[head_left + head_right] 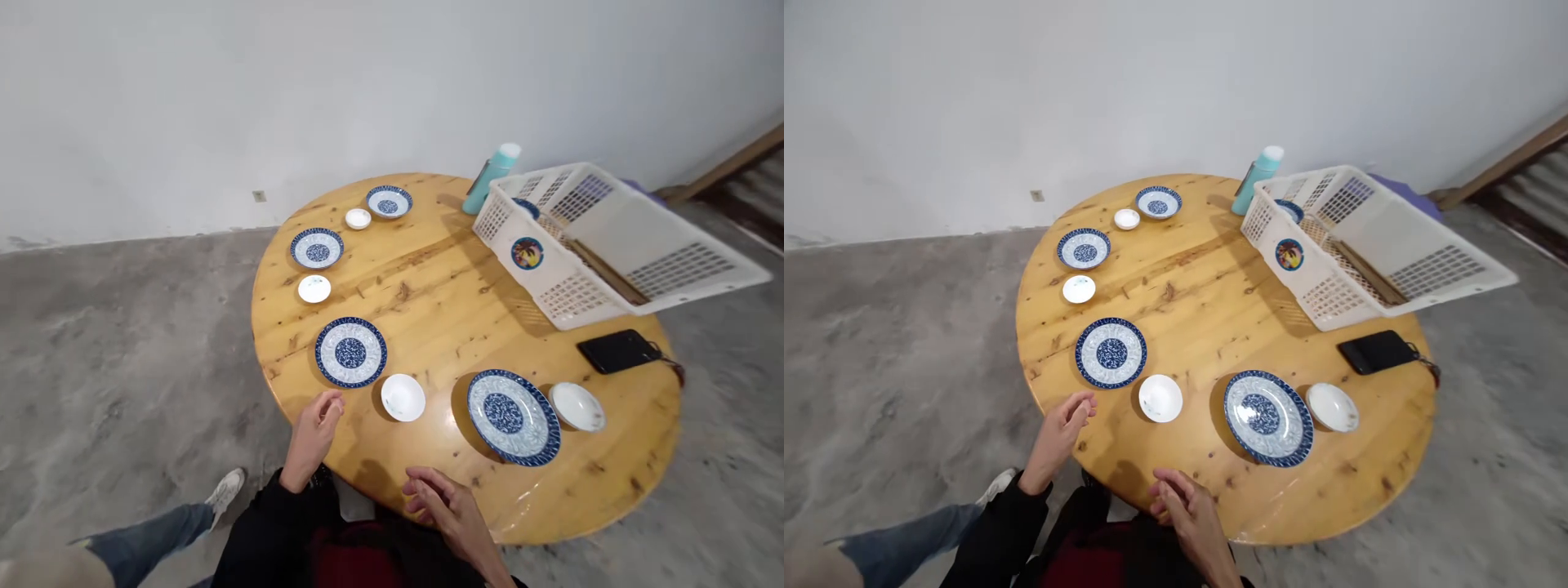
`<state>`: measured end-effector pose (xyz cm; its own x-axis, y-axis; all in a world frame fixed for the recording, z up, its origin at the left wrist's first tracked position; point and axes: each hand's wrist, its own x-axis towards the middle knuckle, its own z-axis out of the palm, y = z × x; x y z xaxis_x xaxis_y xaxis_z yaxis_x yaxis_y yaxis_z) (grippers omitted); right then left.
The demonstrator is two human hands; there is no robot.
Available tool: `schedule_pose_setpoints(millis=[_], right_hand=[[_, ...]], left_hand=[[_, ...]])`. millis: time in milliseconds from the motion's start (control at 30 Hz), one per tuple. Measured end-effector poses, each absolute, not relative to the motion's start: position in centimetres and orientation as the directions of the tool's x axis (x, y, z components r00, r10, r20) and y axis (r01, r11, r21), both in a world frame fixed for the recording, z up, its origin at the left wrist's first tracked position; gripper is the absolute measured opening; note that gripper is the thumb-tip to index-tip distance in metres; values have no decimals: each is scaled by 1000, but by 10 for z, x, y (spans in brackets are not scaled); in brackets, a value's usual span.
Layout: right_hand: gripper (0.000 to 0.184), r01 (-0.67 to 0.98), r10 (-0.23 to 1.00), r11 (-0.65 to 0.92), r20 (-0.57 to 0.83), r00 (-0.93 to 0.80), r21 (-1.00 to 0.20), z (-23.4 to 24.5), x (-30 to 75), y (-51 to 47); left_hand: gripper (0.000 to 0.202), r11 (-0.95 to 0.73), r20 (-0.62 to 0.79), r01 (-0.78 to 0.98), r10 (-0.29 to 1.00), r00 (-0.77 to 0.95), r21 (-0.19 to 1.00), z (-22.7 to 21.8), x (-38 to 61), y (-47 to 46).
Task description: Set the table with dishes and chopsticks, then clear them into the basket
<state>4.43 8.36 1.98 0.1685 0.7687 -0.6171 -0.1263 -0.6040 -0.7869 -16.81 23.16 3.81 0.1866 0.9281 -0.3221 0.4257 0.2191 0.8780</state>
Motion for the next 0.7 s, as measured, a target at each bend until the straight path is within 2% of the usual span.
schedule_pose_setpoints(millis=[200, 467, 600, 700], right_hand=[[73, -140, 813, -463, -482, 325, -875, 25, 35, 109], [63, -167, 850, -367, -403, 340, -915, 33, 8, 152], [62, -158, 807, -387, -417, 419, -908, 20, -17, 179], [65, -171, 730, -441, -463, 502, -881, 9, -45, 205]], left_hand=[[48, 194, -302, 414, 929, 212, 889, 44, -183, 269], [53, 210, -336, 448, 915, 222, 869, 52, -206, 321], [55, 219, -343, 443, 913, 221, 869, 40, -228, 383], [51, 206, -354, 440, 890, 286, 874, 27, -250, 436]])
